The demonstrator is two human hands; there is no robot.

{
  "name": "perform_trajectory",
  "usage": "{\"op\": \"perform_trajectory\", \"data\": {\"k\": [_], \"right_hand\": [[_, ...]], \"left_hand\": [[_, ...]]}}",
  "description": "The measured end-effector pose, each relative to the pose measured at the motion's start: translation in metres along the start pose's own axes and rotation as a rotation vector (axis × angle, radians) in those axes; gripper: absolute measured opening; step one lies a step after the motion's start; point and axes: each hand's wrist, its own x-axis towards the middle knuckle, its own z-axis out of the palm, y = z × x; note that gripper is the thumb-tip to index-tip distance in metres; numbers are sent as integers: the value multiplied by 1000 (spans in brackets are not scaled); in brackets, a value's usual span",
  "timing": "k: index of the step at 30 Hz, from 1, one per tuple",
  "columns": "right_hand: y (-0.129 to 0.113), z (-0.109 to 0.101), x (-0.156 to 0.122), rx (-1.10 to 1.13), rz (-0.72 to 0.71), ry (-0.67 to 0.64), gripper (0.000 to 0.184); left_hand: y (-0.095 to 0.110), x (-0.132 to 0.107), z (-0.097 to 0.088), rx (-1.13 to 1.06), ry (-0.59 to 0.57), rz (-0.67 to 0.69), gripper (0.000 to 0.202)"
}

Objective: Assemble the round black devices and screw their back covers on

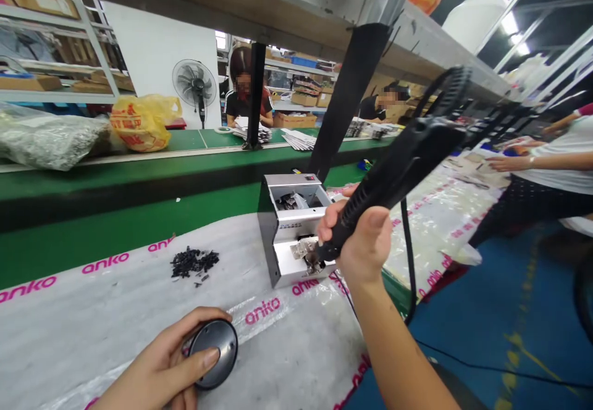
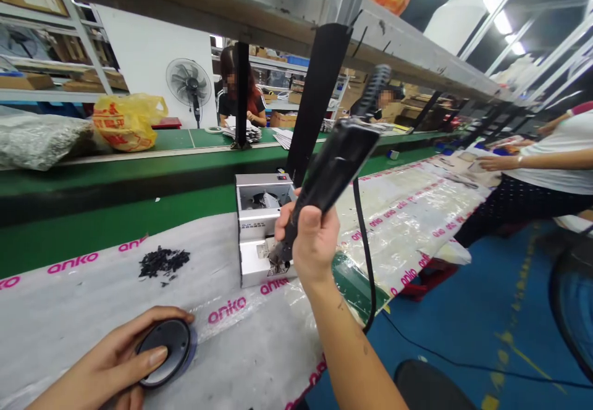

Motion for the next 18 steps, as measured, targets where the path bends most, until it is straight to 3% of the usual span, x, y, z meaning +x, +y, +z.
{"op": "perform_trajectory", "data": {"k": [5, 9, 12, 18], "right_hand": [[-16, 8, -22, 35, 218, -109, 61], [-32, 30, -22, 2, 7, -19, 55], [-26, 33, -10, -127, -110, 51, 47], [-4, 12, -2, -119, -8, 39, 48]], "left_hand": [[-2, 1, 0, 9, -37, -2, 62], [-1, -1, 0, -4, -65, 9, 58], [4, -4, 2, -15, -48, 6, 53], [13, -6, 6, 1, -34, 5, 54]]}}
